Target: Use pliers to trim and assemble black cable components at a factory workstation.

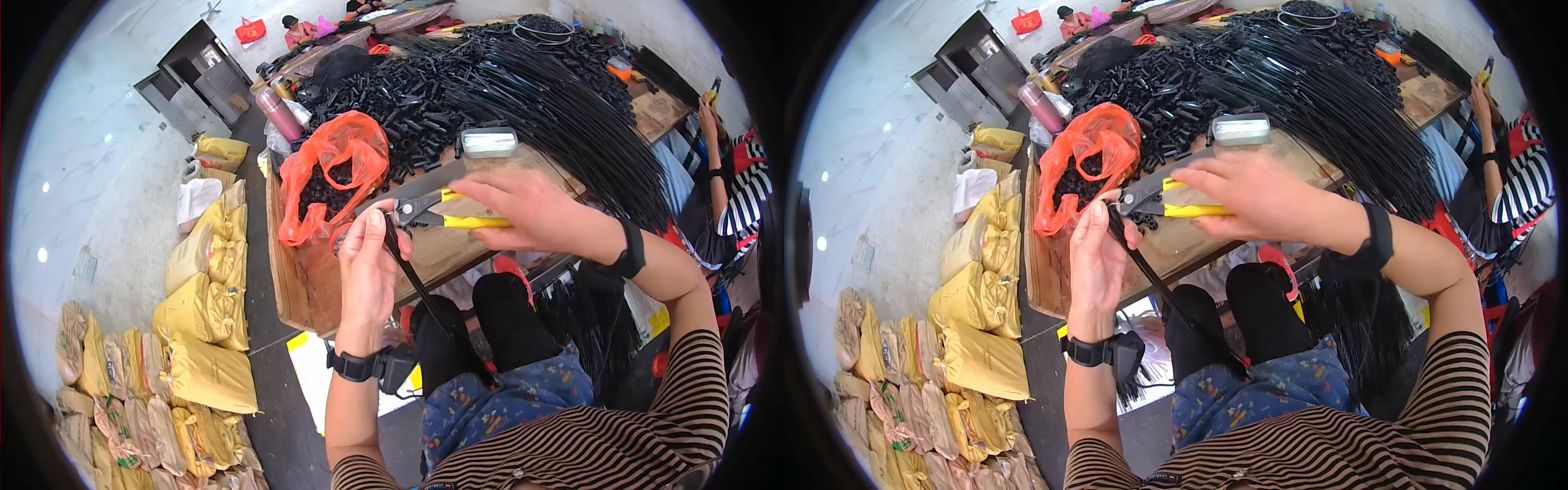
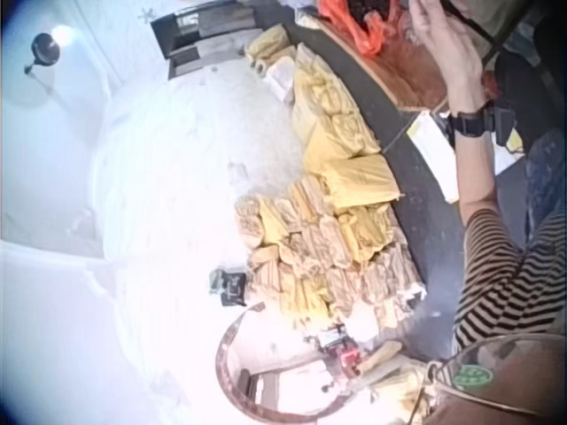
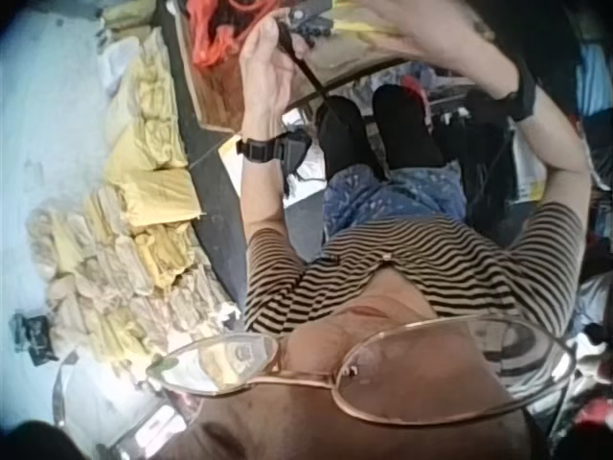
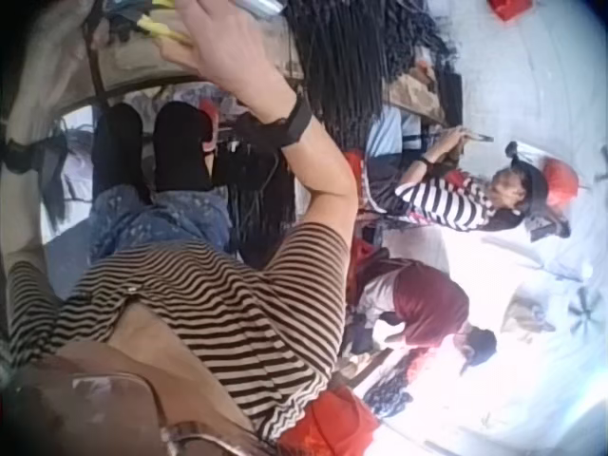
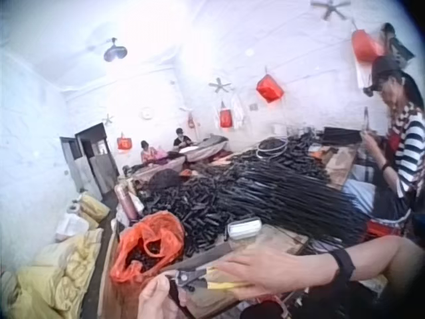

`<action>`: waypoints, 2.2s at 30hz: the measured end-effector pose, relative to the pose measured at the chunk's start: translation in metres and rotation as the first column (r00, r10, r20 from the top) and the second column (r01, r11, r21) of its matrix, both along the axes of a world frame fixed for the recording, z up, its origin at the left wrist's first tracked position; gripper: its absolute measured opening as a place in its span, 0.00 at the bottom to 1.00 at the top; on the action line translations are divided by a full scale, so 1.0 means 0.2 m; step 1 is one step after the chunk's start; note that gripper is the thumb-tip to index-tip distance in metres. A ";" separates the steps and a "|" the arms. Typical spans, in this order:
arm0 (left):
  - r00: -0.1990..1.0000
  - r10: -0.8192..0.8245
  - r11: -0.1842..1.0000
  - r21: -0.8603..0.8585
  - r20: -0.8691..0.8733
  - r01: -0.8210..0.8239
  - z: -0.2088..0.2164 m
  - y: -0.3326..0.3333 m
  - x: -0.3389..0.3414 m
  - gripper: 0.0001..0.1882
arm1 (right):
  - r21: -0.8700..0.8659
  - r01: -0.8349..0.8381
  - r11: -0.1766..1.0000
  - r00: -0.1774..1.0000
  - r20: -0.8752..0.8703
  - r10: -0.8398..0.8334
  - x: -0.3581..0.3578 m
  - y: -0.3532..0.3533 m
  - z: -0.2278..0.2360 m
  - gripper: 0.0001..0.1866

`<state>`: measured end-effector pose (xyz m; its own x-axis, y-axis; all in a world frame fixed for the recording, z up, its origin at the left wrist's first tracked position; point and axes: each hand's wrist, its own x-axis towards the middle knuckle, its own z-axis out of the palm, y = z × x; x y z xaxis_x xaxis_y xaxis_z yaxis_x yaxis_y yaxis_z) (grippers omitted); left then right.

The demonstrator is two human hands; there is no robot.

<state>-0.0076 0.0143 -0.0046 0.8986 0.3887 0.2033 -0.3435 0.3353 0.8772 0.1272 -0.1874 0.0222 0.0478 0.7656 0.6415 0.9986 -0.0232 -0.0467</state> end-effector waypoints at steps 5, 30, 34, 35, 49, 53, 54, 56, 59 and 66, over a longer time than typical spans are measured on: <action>0.996 -0.091 0.996 -0.015 -0.018 0.090 0.02 0.02 -0.02 0.18 | -0.107 -0.478 0.872 -0.219 -0.947 -0.236 -0.08 -0.01 0.09 0.27; 0.999 -0.033 0.997 -0.067 0.020 0.034 -0.01 0.03 -0.01 0.17 | -0.228 0.040 0.973 0.927 -0.355 -0.122 -0.12 0.01 0.00 0.36; 1.000 -0.003 0.997 -0.071 0.017 0.004 0.00 0.00 -0.01 0.17 | 0.182 0.032 0.983 0.954 0.288 -0.084 0.00 0.02 -0.03 0.32; 1.000 0.010 0.999 -0.050 0.009 -0.009 0.00 0.00 -0.01 0.18 | 0.181 0.030 0.983 0.954 0.290 -0.083 0.01 0.02 -0.04 0.32; 0.992 -0.119 0.992 0.050 0.031 0.118 0.02 -0.02 -0.01 0.20 | -0.136 -0.655 0.743 -0.119 -0.953 -0.279 -0.01 0.02 0.08 0.30; 0.993 -0.112 0.991 0.069 0.024 0.110 0.01 -0.01 -0.03 0.20 | -0.154 -0.691 0.706 -0.083 -0.954 -0.289 0.00 0.03 0.11 0.32; 0.994 -0.108 0.991 0.087 0.024 0.105 0.01 -0.01 -0.03 0.21 | -0.159 -0.691 0.706 -0.084 -0.951 -0.297 0.00 0.03 0.11 0.32; 0.994 -0.107 0.989 0.106 0.028 0.104 0.02 -0.02 -0.03 0.21 | -0.167 -0.686 0.708 -0.083 -0.949 -0.304 0.00 0.01 0.12 0.32; 0.994 -0.107 0.983 0.152 0.031 0.101 0.03 -0.04 -0.04 0.21 | -0.157 -0.701 0.696 -0.132 -0.930 -0.343 0.00 -0.01 0.13 0.32; 0.996 -0.083 0.974 0.213 0.035 0.073 0.04 -0.07 -0.04 0.21 | -0.298 -0.664 0.685 -0.027 -0.907 -0.421 -0.01 -0.03 0.18 0.30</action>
